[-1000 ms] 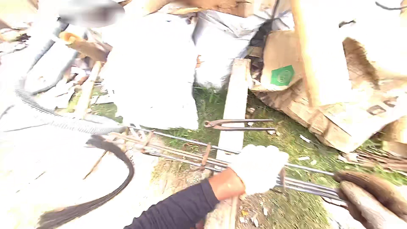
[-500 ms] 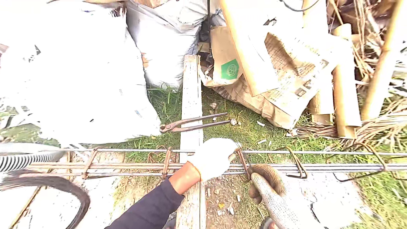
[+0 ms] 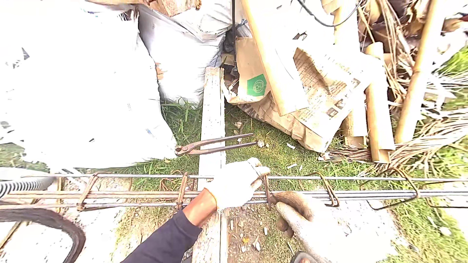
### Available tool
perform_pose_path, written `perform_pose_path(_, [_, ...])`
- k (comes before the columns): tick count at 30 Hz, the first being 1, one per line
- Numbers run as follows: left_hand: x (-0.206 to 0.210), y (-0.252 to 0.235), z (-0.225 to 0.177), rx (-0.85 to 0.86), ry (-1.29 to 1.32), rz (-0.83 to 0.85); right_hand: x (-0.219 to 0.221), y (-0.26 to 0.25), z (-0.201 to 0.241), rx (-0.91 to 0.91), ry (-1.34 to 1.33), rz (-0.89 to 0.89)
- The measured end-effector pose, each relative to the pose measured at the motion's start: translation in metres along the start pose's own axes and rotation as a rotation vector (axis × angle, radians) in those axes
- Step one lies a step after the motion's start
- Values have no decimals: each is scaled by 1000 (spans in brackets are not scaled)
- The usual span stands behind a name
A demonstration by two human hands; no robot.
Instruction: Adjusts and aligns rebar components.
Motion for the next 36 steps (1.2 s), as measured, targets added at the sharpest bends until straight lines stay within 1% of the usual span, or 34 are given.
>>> perform_pose_path(2, [0, 0, 0, -1, -4, 3, -12, -6, 9, -47, 52, -68])
perform_pose_path(3, [1, 0, 0, 2, -8, -5, -20, -11, 12, -92, 123, -116])
perform_pose_path(5, [0, 1, -1, 0, -16, -11, -40, -28, 15, -207, 388, -183])
perform_pose_path(6, [1, 2, -1, -3, -24, -17, -49, -39, 17, -256, 530, -178])
perform_pose_path(7, [1, 2, -1, -10, -27, -23, -55, -49, 20, -276, 657, -153])
perform_pose_path(10, [2, 4, -1, -43, -11, -82, -61, -76, 29, -182, 928, 16])
perform_pose_path(12, [2, 5, -2, -80, 7, -124, -56, -88, 35, -120, 1052, 126])
perform_pose_path(14, [-1, 7, -3, -116, 0, -167, -47, -92, 43, -128, 1134, 195])
perform_pose_path(15, [-2, 8, -4, -132, -13, -194, -42, -94, 47, -161, 1165, 219])
perform_pose_path(18, [-3, 7, -4, -153, -44, -278, -27, -96, 56, -265, 1221, 275])
perform_pose_path(20, [-3, 6, -4, -166, -68, -279, -18, -95, 64, -317, 1249, 313])
perform_pose_path(24, [-3, 6, -4, -170, -49, -205, -6, -92, 71, -364, 1245, 337])
perform_pose_path(28, [-4, 6, -1, -205, 39, -111, -1, -89, 67, -348, 1205, 327])
perform_pose_path(32, [-8, 4, -1, -234, 103, -11, -4, -88, 53, -314, 1084, 306])
perform_pose_path(36, [-12, 3, 0, -234, 171, 37, -11, -88, 31, -285, 839, 260])
Point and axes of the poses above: each hand's wrist, its own y-axis away from the middle knuckle, its own x-axis out of the palm, z = x × y, the point moved 2 cm from there along -y, towards the middle knuckle, and after that the axes turned 10 degrees about -y, right-handed, at the moved point
